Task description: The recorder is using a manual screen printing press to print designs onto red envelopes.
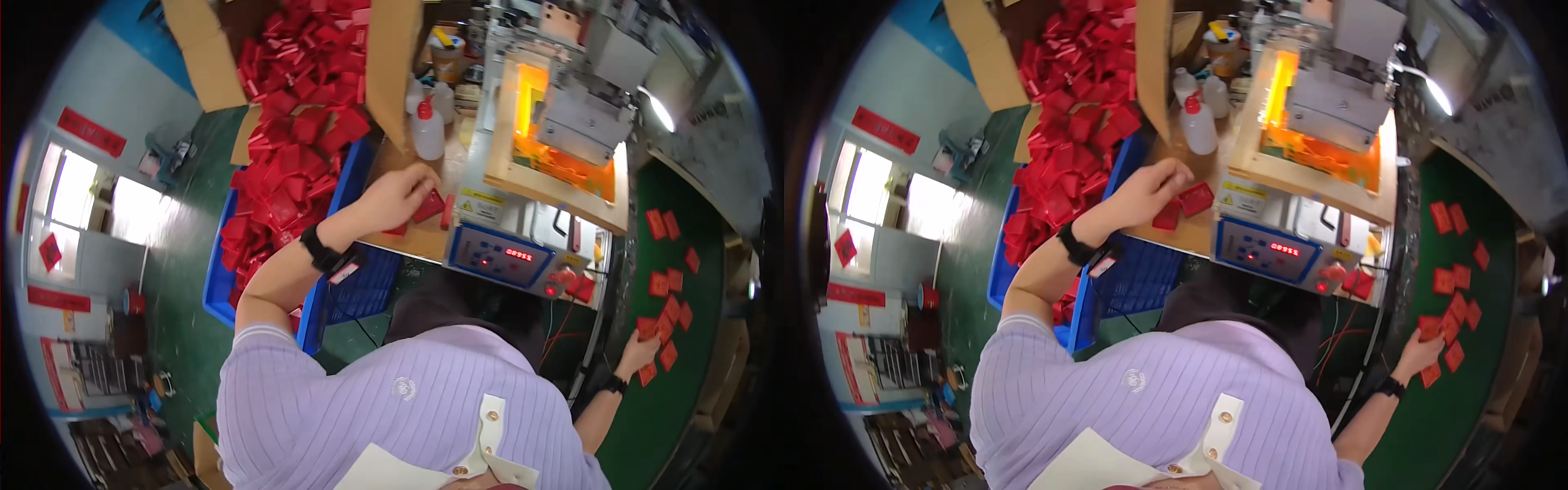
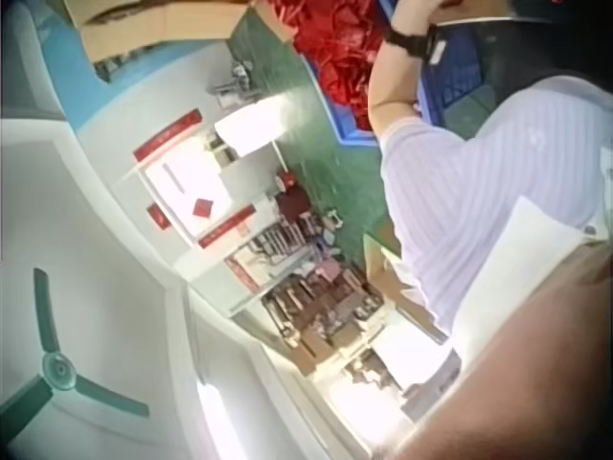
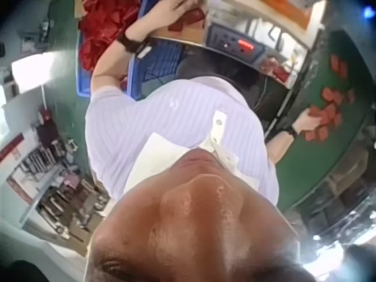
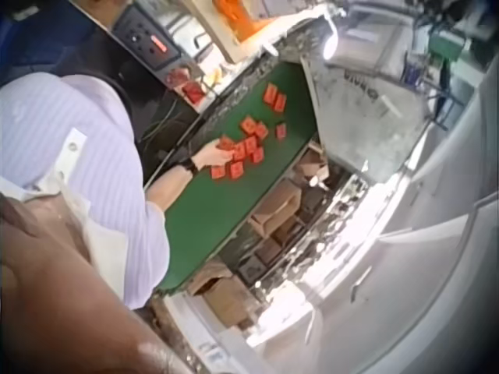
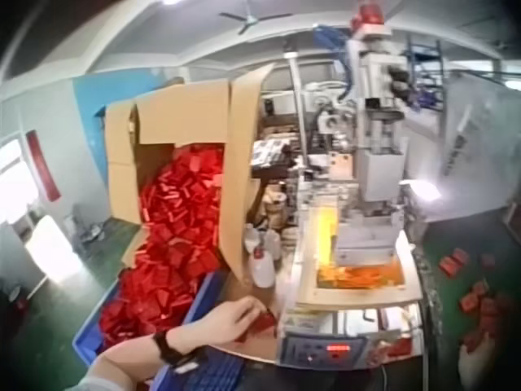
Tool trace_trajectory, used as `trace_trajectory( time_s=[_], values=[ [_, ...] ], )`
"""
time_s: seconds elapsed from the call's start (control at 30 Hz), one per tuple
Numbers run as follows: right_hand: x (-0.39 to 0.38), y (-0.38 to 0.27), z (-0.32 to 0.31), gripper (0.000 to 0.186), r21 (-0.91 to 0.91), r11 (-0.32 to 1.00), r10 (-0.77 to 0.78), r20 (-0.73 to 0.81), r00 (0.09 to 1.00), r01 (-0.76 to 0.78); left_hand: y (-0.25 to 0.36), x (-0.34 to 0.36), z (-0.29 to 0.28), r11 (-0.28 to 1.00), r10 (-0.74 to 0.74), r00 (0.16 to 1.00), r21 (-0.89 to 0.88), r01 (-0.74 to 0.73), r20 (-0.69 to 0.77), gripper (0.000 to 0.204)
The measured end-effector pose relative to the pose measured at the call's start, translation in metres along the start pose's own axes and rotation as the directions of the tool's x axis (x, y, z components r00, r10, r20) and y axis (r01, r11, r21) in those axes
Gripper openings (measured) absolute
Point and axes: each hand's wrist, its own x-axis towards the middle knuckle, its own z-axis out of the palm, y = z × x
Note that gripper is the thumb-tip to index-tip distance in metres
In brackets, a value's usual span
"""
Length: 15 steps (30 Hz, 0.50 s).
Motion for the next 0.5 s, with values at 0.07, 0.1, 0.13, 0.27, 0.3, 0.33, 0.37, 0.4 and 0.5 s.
trace_trajectory(
  time_s=[0.07,0.1,0.13,0.27,0.3,0.33,0.37,0.4,0.5],
  values=[
    [0.013,0.002,-0.003,0.060,0.066,0.995,0.073,0.069,0.995,-0.078,-0.038,0.006,-0.011,0.971,-0.098,0.976,0.196,0.137,-0.197,0.017],
    [0.021,-0.006,-0.008,0.058,0.087,0.989,0.111,0.124,0.986,-0.122,-0.083,0.009,-0.019,0.939,0.011,0.956,0.331,0.091,-0.293,0.021],
    [0.025,-0.004,-0.008,0.058,0.078,0.989,0.113,0.119,0.986,-0.123,-0.095,0.022,-0.026,0.833,-0.161,0.930,0.460,0.307,-0.329,0.026],
    [0.043,-0.006,-0.017,0.059,0.289,0.955,0.037,0.113,0.993,-0.069,-0.186,0.054,-0.042,0.562,-0.050,0.894,0.727,0.394,-0.446,0.039],
    [0.048,-0.014,-0.024,0.059,0.376,0.925,0.008,0.111,0.994,-0.049,-0.201,0.058,-0.045,0.507,-0.089,0.897,0.755,0.416,-0.434,0.031],
    [0.055,-0.024,-0.032,0.057,0.438,0.898,-0.030,0.124,0.992,-0.028,-0.215,0.063,-0.046,0.452,-0.124,0.899,0.783,0.428,-0.420,0.023],
    [0.061,-0.037,-0.036,0.056,0.470,0.882,-0.032,0.115,0.993,-0.026,-0.233,0.062,-0.049,0.431,-0.174,0.896,0.786,0.442,-0.409,0.020],
    [0.069,-0.037,-0.032,0.055,0.522,0.853,-0.071,0.119,0.990,-0.002,-0.246,0.066,-0.052,0.414,-0.219,0.893,0.792,0.449,-0.392,0.017],
    [0.086,-0.074,-0.052,0.051,0.701,0.711,-0.088,0.160,0.983,-0.050,-0.249,0.067,-0.050,0.378,-0.201,0.918,0.838,0.395,-0.342,0.016]
  ],
)
